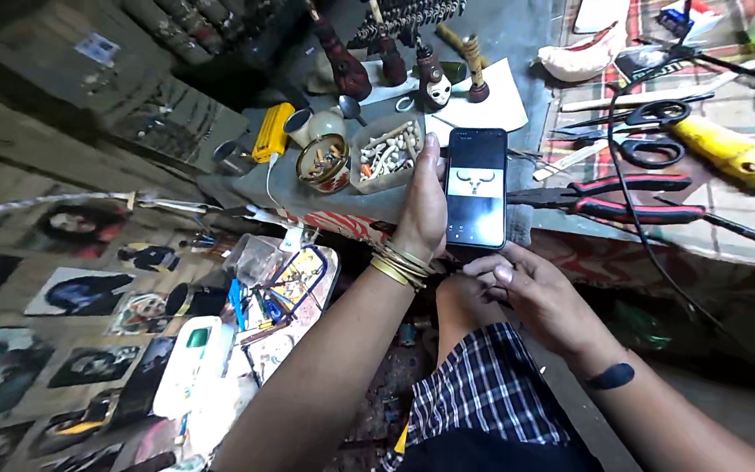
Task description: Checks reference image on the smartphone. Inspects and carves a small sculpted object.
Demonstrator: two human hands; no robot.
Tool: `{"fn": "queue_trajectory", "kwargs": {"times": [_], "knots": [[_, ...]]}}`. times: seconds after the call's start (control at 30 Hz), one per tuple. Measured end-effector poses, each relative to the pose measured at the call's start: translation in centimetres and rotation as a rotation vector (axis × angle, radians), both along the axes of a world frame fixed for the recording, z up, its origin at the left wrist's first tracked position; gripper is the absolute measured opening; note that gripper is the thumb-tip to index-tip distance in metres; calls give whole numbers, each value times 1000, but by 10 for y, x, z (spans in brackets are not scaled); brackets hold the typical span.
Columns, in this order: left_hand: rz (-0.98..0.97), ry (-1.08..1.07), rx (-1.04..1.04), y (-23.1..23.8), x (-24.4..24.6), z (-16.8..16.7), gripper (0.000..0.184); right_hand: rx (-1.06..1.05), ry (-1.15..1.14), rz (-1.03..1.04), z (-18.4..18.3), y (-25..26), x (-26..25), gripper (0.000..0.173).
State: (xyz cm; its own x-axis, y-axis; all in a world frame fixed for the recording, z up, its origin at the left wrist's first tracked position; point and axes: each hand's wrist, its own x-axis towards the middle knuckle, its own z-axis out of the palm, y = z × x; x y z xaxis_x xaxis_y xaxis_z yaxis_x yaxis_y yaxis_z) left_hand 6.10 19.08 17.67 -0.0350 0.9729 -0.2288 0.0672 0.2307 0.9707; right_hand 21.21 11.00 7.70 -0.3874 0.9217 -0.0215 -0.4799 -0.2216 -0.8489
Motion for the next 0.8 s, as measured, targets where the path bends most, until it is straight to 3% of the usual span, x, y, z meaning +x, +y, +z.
{"fn": "queue_trajectory", "kwargs": {"times": [0.2, 0.37, 0.5, 0.6, 0.8], "knots": [[-225, 163, 0, 1, -22, 8, 69, -47, 107, -18, 13, -6, -7, 47], [-353, 282, 129, -16, -38, 0, 73, -52, 130, -100, 13, 2, -5, 60], [-357, 279, 249, -34, -44, -19, 70, -40, 144, -91, 8, 2, -7, 64], [-318, 243, 379, -47, -45, -39, 69, -59, 85, -54, 1, -3, -9, 57], [-263, 177, 489, -51, -41, -61, 91, -109, 3, 18, -19, -11, -10, 57]]}}
